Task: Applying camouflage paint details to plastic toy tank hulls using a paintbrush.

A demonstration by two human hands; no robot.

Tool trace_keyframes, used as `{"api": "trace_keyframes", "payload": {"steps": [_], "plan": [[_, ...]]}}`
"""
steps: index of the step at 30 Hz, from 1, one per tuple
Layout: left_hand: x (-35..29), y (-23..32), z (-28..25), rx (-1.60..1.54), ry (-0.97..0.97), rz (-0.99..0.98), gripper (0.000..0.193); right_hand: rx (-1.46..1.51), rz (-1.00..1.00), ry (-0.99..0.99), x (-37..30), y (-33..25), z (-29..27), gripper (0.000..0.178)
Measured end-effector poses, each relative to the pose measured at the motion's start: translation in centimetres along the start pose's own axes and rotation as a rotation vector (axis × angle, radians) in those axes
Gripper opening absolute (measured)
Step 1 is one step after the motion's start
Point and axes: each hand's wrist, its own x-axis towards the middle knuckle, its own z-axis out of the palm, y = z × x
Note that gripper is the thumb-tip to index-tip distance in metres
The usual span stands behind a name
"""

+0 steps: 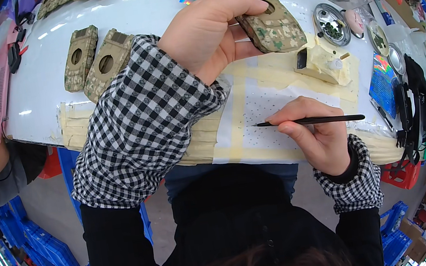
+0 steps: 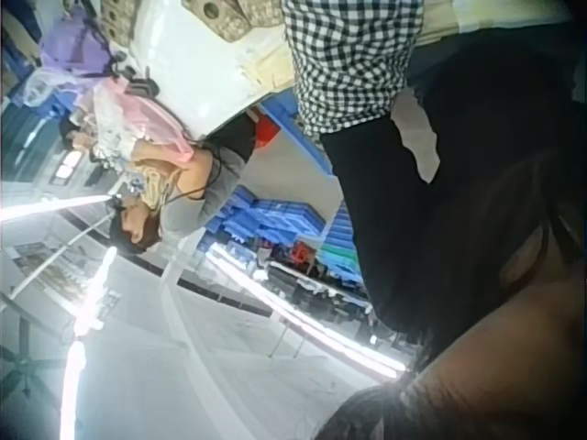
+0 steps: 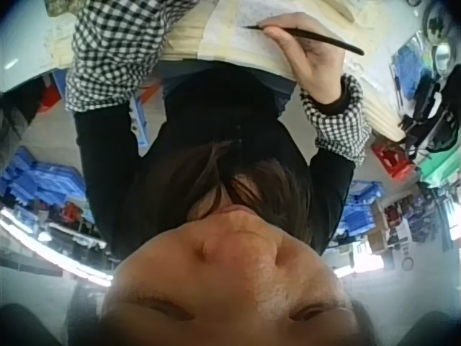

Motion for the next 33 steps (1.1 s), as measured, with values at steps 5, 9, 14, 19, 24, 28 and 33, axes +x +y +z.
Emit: {"api": "trace_keyframes", "payload": {"steps": [5,9,14,19,24,28,33], "plan": [[0.0,0.2,0.3,-0.045,0.051,-0.002,0.033,0.028,-0.003,0.031,-0.1,0.1,0.0,0.009],[0.0,0.1,0.5,-0.075,0.062,0.01,0.034,0.017,0.001,0.027,-0.1,0.1,-0.1,0.009],[0.2,0.1,0.6,-0.133,0.075,0.047,0.021,-0.031,-0.079,-0.032,0.1,0.1,-0.1,0.011],[-0.1,0.2,0.5,-0.092,0.049,0.021,0.036,-0.321,-0.521,-0.073,0.6,0.1,-0.3,0.017],[0.2,0.1,0.5,-0.156,0.064,0.051,0.022,-0.68,-0.9,-0.036,-0.1,0.1,0.9,0.018],[0.8,-0.6,-0.1,-0.224,0.048,0.009,0.021,-0.73,-0.874,-0.028,-0.2,0.1,1.0,0.015],[0.9,-0.8,0.0,-0.224,0.059,0.015,0.02,-0.74,-0.842,-0.032,-0.3,0.2,1.1,0.015]]}}
